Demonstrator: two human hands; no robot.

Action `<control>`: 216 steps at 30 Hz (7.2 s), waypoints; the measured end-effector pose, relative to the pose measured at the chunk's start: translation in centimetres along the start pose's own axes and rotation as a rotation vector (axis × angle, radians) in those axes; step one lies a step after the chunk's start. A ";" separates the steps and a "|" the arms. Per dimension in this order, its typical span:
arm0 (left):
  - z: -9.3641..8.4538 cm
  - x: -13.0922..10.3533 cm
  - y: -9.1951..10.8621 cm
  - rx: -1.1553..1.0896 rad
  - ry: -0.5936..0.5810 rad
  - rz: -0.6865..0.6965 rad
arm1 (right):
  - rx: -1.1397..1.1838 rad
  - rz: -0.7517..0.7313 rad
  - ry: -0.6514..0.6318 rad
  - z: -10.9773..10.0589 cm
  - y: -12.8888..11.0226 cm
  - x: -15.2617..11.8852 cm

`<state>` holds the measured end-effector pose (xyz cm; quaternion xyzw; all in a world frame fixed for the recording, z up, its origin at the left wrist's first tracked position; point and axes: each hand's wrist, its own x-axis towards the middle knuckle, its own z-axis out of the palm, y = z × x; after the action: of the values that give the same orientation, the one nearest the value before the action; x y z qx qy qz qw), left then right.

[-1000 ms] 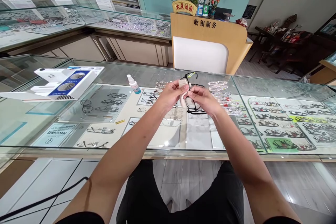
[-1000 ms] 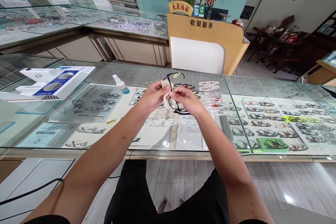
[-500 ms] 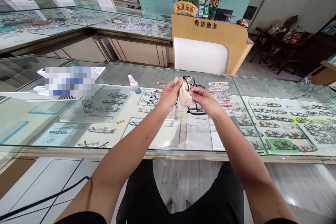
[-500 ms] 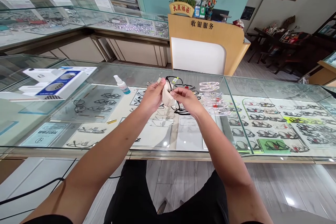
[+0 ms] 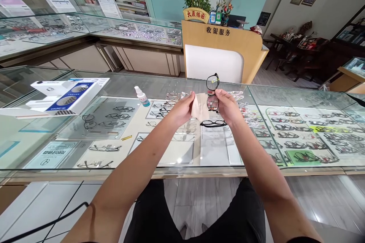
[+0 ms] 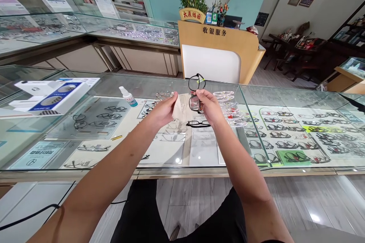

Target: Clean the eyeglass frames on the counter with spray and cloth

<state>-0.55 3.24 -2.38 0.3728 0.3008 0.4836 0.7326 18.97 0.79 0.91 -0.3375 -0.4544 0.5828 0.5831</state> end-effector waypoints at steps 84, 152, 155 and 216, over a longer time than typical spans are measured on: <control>3.6 -2.3 -1.4 0.361 0.017 0.280 | -0.002 -0.070 -0.044 1.8 1.8 -0.7; 4.0 -2.6 -1.8 0.246 0.028 0.303 | 0.003 -0.134 0.002 2.8 2.2 -1.5; 3.9 -2.5 -1.8 0.311 0.089 0.393 | 0.027 -0.126 -0.027 2.8 2.1 -1.5; 2.7 -1.9 -1.2 0.323 0.033 0.361 | 0.092 -0.065 0.090 2.7 1.7 -1.1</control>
<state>1.49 0.51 -1.74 0.5248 0.3149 0.5583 0.5601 15.92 -0.55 0.21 -0.3211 -0.4110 0.5680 0.6367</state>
